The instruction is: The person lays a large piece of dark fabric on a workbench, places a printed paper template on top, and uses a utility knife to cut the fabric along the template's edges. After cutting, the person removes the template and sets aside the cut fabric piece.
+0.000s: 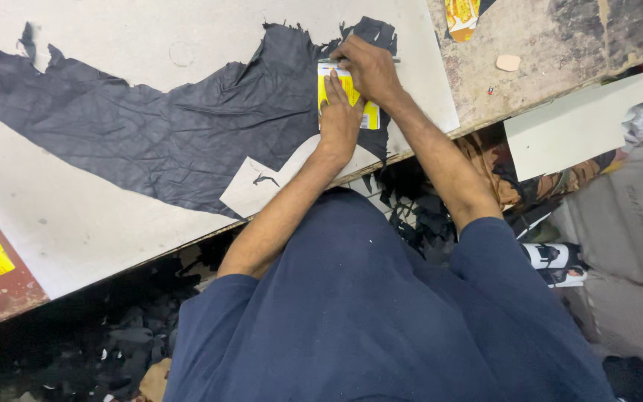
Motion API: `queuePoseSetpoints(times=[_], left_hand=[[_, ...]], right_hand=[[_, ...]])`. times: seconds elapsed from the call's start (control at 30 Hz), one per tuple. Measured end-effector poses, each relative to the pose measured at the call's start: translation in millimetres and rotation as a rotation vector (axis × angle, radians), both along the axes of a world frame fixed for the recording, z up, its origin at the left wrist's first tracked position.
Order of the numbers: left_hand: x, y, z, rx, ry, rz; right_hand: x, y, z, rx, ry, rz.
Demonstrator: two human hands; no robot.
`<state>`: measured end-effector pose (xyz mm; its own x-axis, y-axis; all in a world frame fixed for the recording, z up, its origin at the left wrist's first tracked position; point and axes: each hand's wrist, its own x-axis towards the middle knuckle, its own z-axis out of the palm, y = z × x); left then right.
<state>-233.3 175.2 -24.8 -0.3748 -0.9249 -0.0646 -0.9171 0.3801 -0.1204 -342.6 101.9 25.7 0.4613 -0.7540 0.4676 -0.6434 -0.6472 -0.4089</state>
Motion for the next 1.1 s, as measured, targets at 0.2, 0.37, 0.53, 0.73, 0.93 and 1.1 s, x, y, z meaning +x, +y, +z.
queuePoseSetpoints(times=[0.2, 0.37, 0.53, 0.73, 0.93, 1.1], left_hand=[[5, -4, 5, 0.007, -0.012, -0.046], [6, -4, 12, 0.079, -0.068, -0.030], [7, -3, 11, 0.047, 0.040, -0.008], [12, -7, 18, -0.028, -0.050, -0.076], [16, -22, 27, -0.016, 0.004, -0.143], [15, -37, 26, -0.004, 0.005, -0.156]], right_hand=[[12, -11, 2, -0.011, 0.158, 0.026], [19, -11, -6, -0.056, 0.198, 0.012], [-20, 0, -25, -0.135, 0.232, -0.041], [-141, 37, 8, -0.166, 0.387, -0.234], [-62, 75, -9, 0.151, -0.002, -0.603], [-3, 63, -12, 0.199, -0.138, -0.813]])
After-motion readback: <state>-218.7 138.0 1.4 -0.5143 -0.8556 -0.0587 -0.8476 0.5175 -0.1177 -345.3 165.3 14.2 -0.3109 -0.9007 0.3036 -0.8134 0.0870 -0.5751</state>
